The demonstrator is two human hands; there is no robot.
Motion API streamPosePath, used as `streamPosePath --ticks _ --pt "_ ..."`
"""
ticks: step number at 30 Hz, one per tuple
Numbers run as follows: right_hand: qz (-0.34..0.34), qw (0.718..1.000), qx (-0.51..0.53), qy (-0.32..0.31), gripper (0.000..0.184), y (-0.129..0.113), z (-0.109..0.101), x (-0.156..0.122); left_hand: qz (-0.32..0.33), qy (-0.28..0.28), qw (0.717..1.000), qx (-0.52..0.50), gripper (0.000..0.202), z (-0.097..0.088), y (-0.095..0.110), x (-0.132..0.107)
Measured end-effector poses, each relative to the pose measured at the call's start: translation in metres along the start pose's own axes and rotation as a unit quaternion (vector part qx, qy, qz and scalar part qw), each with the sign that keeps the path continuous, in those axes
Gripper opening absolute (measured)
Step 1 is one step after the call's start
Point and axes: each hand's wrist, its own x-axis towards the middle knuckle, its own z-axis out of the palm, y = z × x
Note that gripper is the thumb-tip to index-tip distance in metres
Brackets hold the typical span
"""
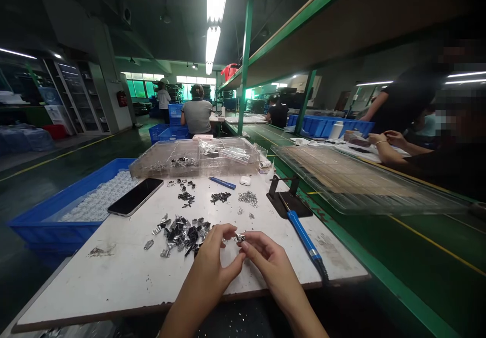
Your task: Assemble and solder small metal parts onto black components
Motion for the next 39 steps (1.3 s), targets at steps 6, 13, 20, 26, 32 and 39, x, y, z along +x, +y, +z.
streamPosePath --ticks 6,13,20,26,32,39 --pt "-0.018 0.999 -0.022 -0.035 0.026 -0.0042 0.0006 -0.0016 -0.065 -0.017 0.997 -0.042 0.016 -0.0048 -0.0017 -0.0066" --pt "-0.032 0.997 -0.052 -0.043 0.024 -0.0041 0.0008 -0.0036 -0.053 -0.005 0.998 -0.037 0.012 -0.0059 -0.0029 -0.007" --pt "-0.04 0.995 -0.069 -0.053 0.025 -0.0047 0.0012 -0.0036 -0.062 0.007 0.996 -0.064 0.014 -0.0079 -0.0034 -0.0081" --pt "-0.031 0.995 -0.092 -0.032 0.029 -0.0077 -0.0003 -0.0051 -0.108 -0.014 0.989 -0.099 0.017 -0.0102 -0.0043 -0.0076" --pt "-0.018 0.997 -0.05 -0.058 0.023 -0.0069 0.0008 -0.0046 -0.117 -0.024 0.986 -0.117 0.019 -0.0112 -0.0046 -0.0081" --pt "0.001 0.997 -0.031 -0.067 0.021 -0.0105 -0.0011 -0.004 -0.103 -0.03 0.987 -0.123 0.017 -0.01 -0.0055 -0.0082"
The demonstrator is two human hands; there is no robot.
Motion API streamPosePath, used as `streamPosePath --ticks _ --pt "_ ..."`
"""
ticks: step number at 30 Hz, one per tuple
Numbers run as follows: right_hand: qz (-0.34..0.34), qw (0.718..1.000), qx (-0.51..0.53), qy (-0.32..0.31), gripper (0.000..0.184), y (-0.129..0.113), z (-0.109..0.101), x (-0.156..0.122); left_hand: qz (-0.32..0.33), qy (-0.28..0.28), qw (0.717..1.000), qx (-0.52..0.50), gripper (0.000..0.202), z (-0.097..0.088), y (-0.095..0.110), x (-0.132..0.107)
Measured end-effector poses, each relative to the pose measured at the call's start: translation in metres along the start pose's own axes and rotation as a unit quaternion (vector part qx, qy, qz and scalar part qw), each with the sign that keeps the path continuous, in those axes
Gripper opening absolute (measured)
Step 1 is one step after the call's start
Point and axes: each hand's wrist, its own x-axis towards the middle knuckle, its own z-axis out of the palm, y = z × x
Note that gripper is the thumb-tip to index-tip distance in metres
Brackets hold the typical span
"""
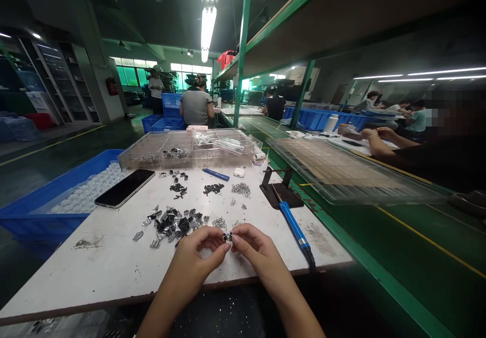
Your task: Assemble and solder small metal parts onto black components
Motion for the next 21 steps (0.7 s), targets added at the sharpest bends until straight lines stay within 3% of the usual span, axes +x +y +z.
streamPosePath --ticks 4,9,16,19,21 --pt "0.016 0.999 0.028 -0.003 0.024 -0.001 -0.001 0.0 0.011 -0.009 1.0 -0.003 0.017 0.002 0.0 0.001" --pt "0.012 1.0 0.029 0.002 0.023 -0.001 0.0 0.0 0.022 0.012 1.0 0.008 0.032 0.004 0.0 0.001" --pt "0.002 1.0 0.013 -0.008 0.022 0.001 0.002 0.001 0.047 0.015 0.994 0.102 0.014 0.007 0.004 -0.002" --pt "-0.025 0.999 0.03 0.028 0.029 0.005 0.004 0.001 0.044 0.014 0.992 0.12 0.017 -0.008 0.018 0.003" --pt "-0.041 0.998 0.028 0.045 0.033 0.008 0.006 0.001 0.05 0.003 0.985 0.166 0.023 -0.03 0.03 0.015"
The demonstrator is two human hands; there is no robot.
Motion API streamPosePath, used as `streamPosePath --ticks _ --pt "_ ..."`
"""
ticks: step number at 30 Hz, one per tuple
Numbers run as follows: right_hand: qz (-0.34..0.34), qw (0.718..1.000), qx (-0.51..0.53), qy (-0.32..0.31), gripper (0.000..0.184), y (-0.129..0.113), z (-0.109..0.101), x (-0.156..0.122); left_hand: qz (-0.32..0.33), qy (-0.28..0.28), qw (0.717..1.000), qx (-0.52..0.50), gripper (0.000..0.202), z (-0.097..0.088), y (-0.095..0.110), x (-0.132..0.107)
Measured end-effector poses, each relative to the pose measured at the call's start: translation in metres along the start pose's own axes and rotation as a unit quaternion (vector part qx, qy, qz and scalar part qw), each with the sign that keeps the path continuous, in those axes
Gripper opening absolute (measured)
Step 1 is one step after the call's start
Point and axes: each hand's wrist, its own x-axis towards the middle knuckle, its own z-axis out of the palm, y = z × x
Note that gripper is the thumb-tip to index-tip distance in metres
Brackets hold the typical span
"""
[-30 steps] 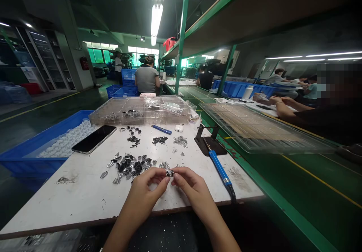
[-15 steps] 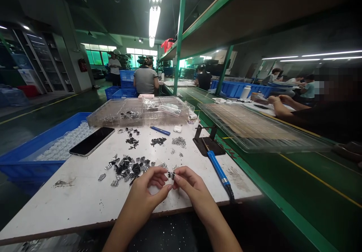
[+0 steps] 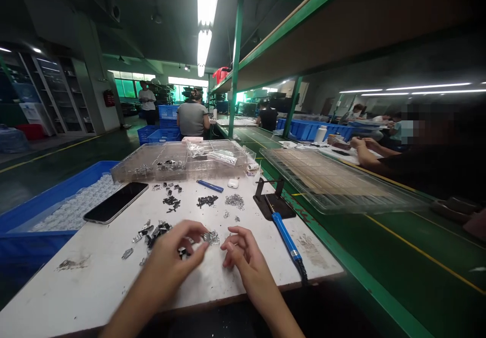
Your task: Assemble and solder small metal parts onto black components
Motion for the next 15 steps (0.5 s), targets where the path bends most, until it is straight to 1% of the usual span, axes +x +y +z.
streamPosePath --ticks 2,3,5,6,7,8,10,12,15 --pt "-0.005 1.0 -0.01 0.001 0.033 0.003 0.002 0.0 -0.002 0.0 0.997 0.077 0.029 -0.028 -0.006 0.021" --pt "-0.005 1.0 -0.01 0.002 0.033 0.005 0.003 0.001 0.005 0.01 0.992 0.127 0.031 -0.041 -0.013 0.034" --pt "0.002 1.0 -0.004 0.007 0.035 0.008 0.004 0.002 0.024 0.005 0.976 0.217 0.032 -0.061 -0.032 0.063" --pt "0.008 1.0 -0.002 0.013 0.036 0.009 0.004 0.004 0.017 -0.002 0.969 0.248 0.032 -0.068 -0.044 0.077" --pt "0.012 1.0 -0.001 0.018 0.037 0.009 0.004 0.005 -0.002 -0.007 0.963 0.271 0.03 -0.072 -0.055 0.091" --pt "0.015 1.0 -0.001 0.022 0.037 0.01 0.004 0.006 -0.007 -0.01 0.961 0.275 0.026 -0.074 -0.065 0.104" --pt "0.022 0.999 -0.002 0.026 0.038 0.009 0.003 0.007 -0.02 -0.016 0.959 0.284 0.022 -0.076 -0.081 0.122" --pt "0.029 0.999 -0.004 0.028 0.037 0.009 0.003 0.008 -0.037 -0.016 0.956 0.29 0.021 -0.076 -0.089 0.133" --pt "0.033 0.999 -0.01 0.027 0.036 0.008 0.003 0.008 -0.054 -0.006 0.956 0.289 0.026 -0.078 -0.093 0.139"
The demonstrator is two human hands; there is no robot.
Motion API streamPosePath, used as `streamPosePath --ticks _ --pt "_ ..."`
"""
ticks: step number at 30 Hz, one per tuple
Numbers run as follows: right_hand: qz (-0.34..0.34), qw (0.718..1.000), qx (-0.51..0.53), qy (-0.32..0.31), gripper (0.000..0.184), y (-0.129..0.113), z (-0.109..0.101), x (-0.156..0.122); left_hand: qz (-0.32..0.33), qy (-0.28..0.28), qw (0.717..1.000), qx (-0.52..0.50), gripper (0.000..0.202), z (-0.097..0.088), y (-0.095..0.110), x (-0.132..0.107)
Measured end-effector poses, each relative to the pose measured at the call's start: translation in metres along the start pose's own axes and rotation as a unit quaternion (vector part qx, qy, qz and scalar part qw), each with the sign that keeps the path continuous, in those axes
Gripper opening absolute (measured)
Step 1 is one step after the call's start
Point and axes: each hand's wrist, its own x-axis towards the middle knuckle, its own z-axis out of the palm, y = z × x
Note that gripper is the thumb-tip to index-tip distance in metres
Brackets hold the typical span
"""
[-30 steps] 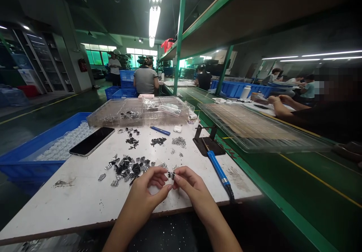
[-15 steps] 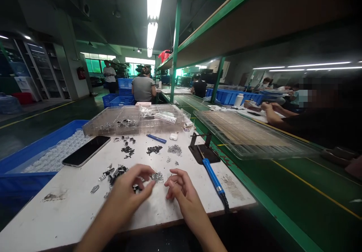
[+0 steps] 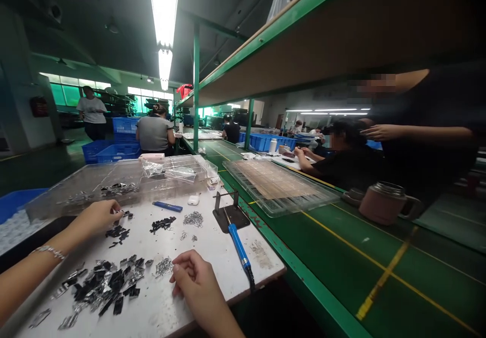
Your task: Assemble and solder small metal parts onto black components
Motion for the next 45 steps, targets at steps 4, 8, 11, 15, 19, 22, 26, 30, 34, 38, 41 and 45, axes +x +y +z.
streamPosePath --ticks 4,8,11,15,19,22,26,30,34,38,41,45 --pt "-0.004 1.0 -0.013 -0.005 0.034 0.001 -0.001 0.0 -0.01 0.023 1.0 -0.013 0.039 -0.005 0.002 0.001" --pt "-0.016 0.999 -0.029 -0.014 0.032 0.001 -0.001 -0.002 0.014 0.035 0.999 -0.027 0.046 -0.011 0.013 -0.006" --pt "-0.023 0.999 -0.038 -0.023 0.029 -0.001 -0.001 -0.005 0.047 0.018 0.998 -0.036 0.044 -0.014 0.027 -0.025" --pt "-0.025 0.998 -0.051 -0.037 0.028 -0.005 -0.003 -0.007 0.068 -0.04 0.995 -0.055 0.039 -0.024 0.047 -0.069" --pt "-0.023 0.997 -0.068 -0.043 0.028 -0.008 -0.004 -0.007 0.041 -0.056 0.995 -0.074 0.038 -0.038 0.054 -0.101" --pt "-0.022 0.995 -0.085 -0.05 0.028 -0.009 -0.005 -0.007 0.013 -0.049 0.995 -0.08 0.038 -0.042 0.042 -0.105" --pt "-0.017 0.992 -0.112 -0.055 0.034 -0.011 -0.005 -0.009 -0.015 -0.042 0.997 -0.069 0.034 -0.035 0.015 -0.096" --pt "-0.022 0.988 -0.141 -0.056 0.037 -0.015 -0.006 -0.008 -0.021 -0.055 0.996 -0.073 0.029 -0.021 -0.002 -0.085" --pt "-0.022 0.985 -0.16 -0.059 0.037 -0.015 -0.006 -0.007 -0.005 -0.067 0.993 -0.095 0.028 -0.006 -0.006 -0.075" --pt "-0.018 0.984 -0.167 -0.058 0.038 -0.013 -0.006 -0.007 0.007 -0.069 0.99 -0.123 0.029 0.001 -0.008 -0.068" --pt "-0.011 0.984 -0.167 -0.065 0.037 -0.012 -0.007 -0.008 0.011 -0.058 0.989 -0.139 0.033 -0.001 -0.011 -0.068" --pt "-0.006 0.983 -0.166 -0.073 0.037 -0.013 -0.007 -0.008 0.032 -0.066 0.988 -0.135 0.035 -0.003 -0.005 -0.077"
